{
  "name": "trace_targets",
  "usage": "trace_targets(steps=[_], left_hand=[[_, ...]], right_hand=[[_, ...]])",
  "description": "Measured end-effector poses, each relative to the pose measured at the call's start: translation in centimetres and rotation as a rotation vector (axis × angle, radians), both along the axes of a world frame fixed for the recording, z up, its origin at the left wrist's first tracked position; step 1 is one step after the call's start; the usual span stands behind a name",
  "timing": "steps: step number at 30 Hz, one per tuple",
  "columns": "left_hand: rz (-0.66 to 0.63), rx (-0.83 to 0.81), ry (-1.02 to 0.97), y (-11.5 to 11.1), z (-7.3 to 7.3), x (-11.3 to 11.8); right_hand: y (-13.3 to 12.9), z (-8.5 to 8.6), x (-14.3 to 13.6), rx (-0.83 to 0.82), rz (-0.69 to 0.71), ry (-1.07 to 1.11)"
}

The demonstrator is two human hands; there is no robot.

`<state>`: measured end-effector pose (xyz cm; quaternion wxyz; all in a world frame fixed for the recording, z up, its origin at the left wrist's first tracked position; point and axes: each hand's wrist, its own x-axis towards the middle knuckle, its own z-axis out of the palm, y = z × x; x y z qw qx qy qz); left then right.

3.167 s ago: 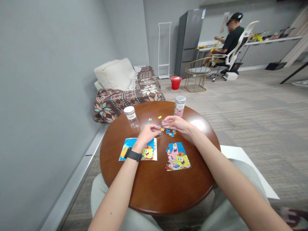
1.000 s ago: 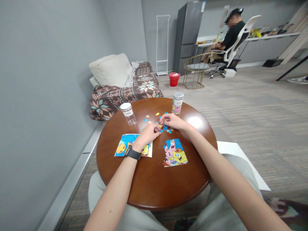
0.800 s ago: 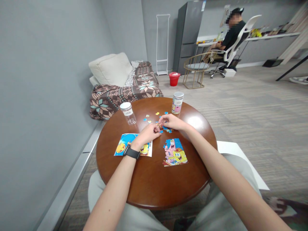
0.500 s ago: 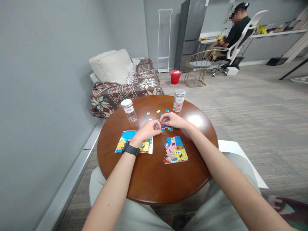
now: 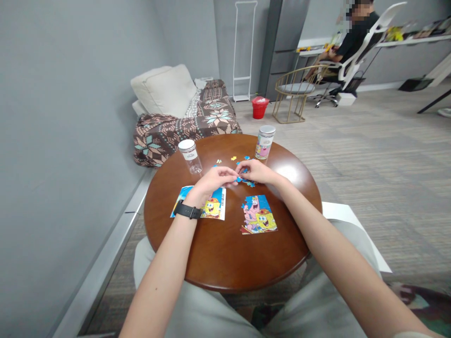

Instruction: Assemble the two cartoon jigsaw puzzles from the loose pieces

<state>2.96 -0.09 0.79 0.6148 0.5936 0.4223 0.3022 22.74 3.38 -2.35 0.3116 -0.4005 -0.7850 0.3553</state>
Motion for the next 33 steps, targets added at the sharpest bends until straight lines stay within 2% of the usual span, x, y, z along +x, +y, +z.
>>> trace_targets(steps=[3,6,9,13,19,23,33], left_hand=[[-0.031,-0.05,-0.016,-0.2,0.2,-0.3],[-0.036,-0.047,-0.018,-0.4,0.5,-0.4],[-0.025,0.014,0.013,-0.4,0.6,-0.4],[-0.043,0.12,0.086,-0.1,0.3,-0.6],[-0.059,0.141,0.057,0.4,-0.3,-0.8],[-0.065,0.083,-0.02,0.3,-0.2,-0.8],[-0.042,0.068,-0.017,0.1,0.3,-0.8]], right_hand=[[-0.2,0.4,-0.1,-0.028,0.013,0.032],[-0.8,1.1,-0.2,-0.123,0.055,0.091],[-1.5,1.8,-0.3,-0.251,0.13,0.126],[-2.1,2.6,-0.2,-0.331,0.2,0.174],[-2.3,3.0,-0.1,-0.385,0.224,0.252],[-2.4,3.1,0.0,-0.412,0.245,0.256],[-2.3,2.8,0.2,-0.438,0.269,0.271]])
